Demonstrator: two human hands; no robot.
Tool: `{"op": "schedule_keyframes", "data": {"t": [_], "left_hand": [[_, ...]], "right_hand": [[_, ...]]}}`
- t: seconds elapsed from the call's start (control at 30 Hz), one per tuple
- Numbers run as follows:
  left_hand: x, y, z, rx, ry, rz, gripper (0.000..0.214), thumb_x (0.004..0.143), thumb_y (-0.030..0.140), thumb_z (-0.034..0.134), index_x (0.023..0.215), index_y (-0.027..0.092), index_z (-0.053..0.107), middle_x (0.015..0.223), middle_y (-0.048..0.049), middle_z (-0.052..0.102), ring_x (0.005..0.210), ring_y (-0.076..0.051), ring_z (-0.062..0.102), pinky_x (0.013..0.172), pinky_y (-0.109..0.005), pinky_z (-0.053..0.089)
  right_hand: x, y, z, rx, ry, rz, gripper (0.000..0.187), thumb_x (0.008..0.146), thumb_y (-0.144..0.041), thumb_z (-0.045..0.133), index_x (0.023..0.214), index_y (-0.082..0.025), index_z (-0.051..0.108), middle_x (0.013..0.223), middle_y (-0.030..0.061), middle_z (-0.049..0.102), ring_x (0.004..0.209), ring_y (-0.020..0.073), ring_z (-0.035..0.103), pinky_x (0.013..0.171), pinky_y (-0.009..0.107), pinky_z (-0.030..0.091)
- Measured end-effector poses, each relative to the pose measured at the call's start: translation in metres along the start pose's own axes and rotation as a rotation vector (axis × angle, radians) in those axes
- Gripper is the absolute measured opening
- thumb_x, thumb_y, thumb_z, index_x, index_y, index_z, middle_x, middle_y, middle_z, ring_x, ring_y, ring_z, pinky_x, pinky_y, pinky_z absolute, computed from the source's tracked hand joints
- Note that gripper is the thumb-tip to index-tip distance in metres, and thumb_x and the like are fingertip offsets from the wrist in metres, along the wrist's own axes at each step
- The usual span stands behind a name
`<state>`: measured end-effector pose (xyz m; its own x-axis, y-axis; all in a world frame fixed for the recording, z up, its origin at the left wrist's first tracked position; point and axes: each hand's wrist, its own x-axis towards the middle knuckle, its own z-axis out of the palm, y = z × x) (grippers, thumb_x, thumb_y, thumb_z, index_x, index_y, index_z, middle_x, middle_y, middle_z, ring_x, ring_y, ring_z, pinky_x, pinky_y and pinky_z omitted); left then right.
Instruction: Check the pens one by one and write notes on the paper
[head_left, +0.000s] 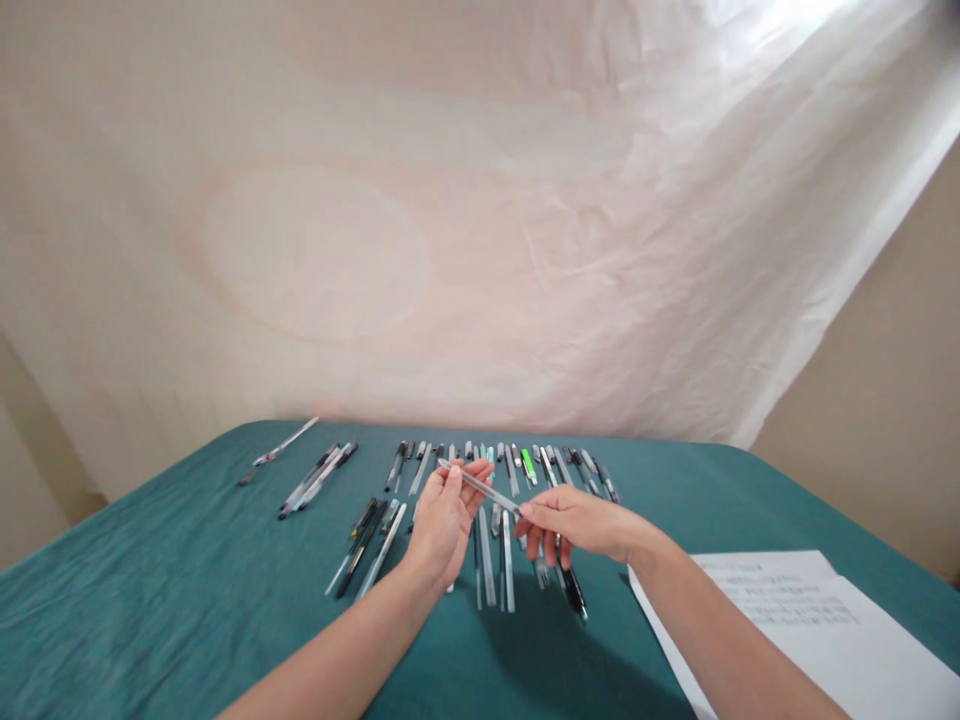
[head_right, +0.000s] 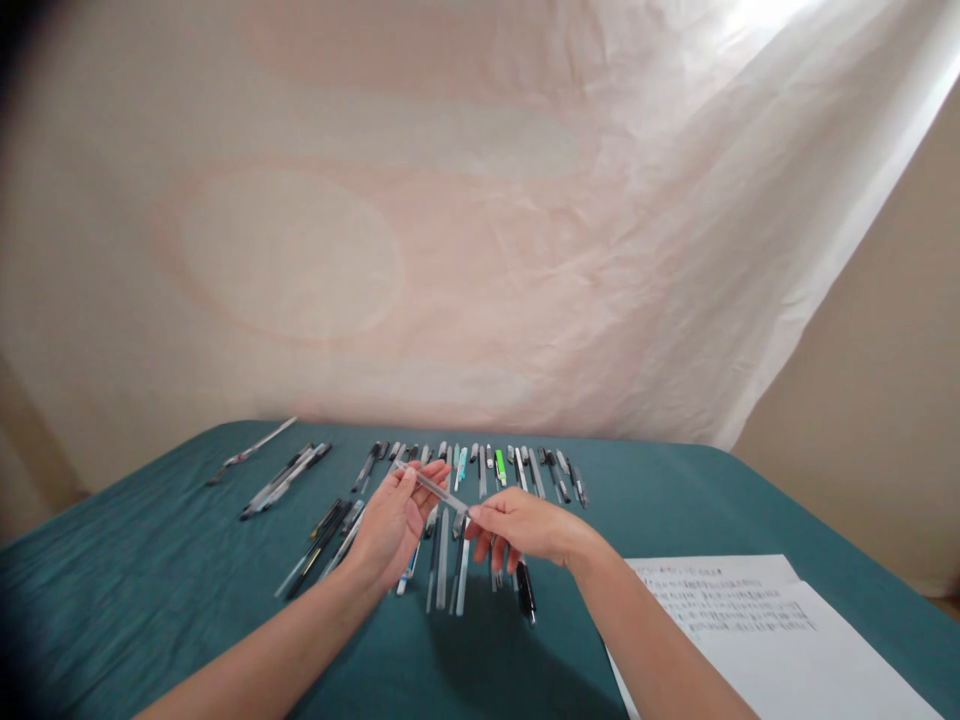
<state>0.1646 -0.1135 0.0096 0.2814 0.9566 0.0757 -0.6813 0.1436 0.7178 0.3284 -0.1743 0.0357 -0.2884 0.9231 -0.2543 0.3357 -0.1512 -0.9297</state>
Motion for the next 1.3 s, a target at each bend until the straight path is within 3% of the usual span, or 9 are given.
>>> {"op": "schedule_keyframes", "data": {"t": [0.1,0.37,0.57,0.67,0.83,1.0,1.17,1.3], "left_hand": [[0.001,-0.001,-0.002,-0.011,-0.015,0.026,0.002,0.087,0.016,0.044,0.089,0.017,0.043,0.096,-0.0107,0.066,0.097,-0.019,0.060,0.091,-0.037,0.042],[0.001,0.000,-0.005,-0.007,-0.015,0.019,0.004,0.086,0.017,0.047,0.083,0.017,0.044,0.095,-0.0081,0.066,0.097,-0.019,0.060,0.089,-0.036,0.043],[0.003,0.003,-0.005,-0.003,-0.011,0.002,0.008,0.085,0.017,0.050,0.079,0.017,0.044,0.090,-0.0085,0.067,0.093,-0.018,0.062,0.087,-0.033,0.045],[0.003,0.003,-0.005,-0.003,-0.006,0.006,0.008,0.084,0.016,0.050,0.079,0.016,0.044,0.090,-0.0087,0.067,0.092,-0.018,0.062,0.087,-0.034,0.045],[0.001,0.003,-0.003,0.003,-0.027,0.019,0.011,0.083,0.018,0.053,0.078,0.017,0.043,0.089,-0.0090,0.068,0.094,-0.019,0.062,0.087,-0.035,0.045],[0.002,0.005,-0.005,0.014,-0.029,0.022,0.014,0.081,0.020,0.056,0.077,0.017,0.043,0.088,-0.0084,0.068,0.092,-0.019,0.063,0.087,-0.036,0.045],[0.003,0.005,-0.006,0.011,-0.042,0.040,0.016,0.081,0.022,0.057,0.077,0.017,0.042,0.090,-0.0091,0.068,0.093,-0.019,0.062,0.088,-0.036,0.044],[0.004,0.006,-0.005,0.003,-0.023,0.040,0.015,0.081,0.021,0.056,0.076,0.017,0.043,0.090,-0.0090,0.068,0.092,-0.019,0.063,0.087,-0.036,0.045]], "right_hand": [[0.006,0.007,-0.002,0.010,0.054,-0.040,0.044,0.076,-0.056,0.048,0.078,-0.013,0.059,0.063,0.0010,0.061,0.046,0.0069,0.052,0.040,0.016,0.039],[0.012,0.008,-0.001,0.036,0.214,-0.113,0.047,0.080,-0.055,0.041,0.077,-0.012,0.059,0.059,0.0016,0.059,0.045,0.0068,0.049,0.040,0.016,0.038],[0.012,0.006,0.001,-0.013,0.281,-0.200,0.033,0.076,-0.048,0.054,0.073,-0.015,0.056,0.062,-0.0013,0.058,0.048,0.0063,0.047,0.043,0.016,0.039],[0.013,0.006,0.001,-0.052,0.288,-0.188,0.036,0.074,-0.051,0.055,0.075,-0.015,0.056,0.066,-0.0001,0.060,0.050,0.0075,0.050,0.042,0.017,0.040],[0.015,0.009,0.000,-0.043,0.303,-0.096,0.052,0.082,-0.057,0.035,0.069,-0.012,0.057,0.054,0.0014,0.058,0.042,0.0073,0.049,0.038,0.017,0.037],[0.013,0.006,-0.002,-0.041,0.356,-0.166,0.036,0.073,-0.051,0.057,0.073,-0.015,0.054,0.059,-0.0024,0.057,0.046,0.0065,0.048,0.040,0.016,0.038],[0.013,0.007,0.000,0.026,0.253,-0.084,0.051,0.080,-0.059,0.039,0.075,-0.012,0.058,0.059,0.0015,0.059,0.044,0.0070,0.049,0.039,0.017,0.037],[0.013,0.007,0.001,0.023,0.302,-0.180,0.038,0.073,-0.052,0.056,0.073,-0.014,0.054,0.060,-0.0023,0.057,0.046,0.0060,0.048,0.041,0.016,0.039]]}}
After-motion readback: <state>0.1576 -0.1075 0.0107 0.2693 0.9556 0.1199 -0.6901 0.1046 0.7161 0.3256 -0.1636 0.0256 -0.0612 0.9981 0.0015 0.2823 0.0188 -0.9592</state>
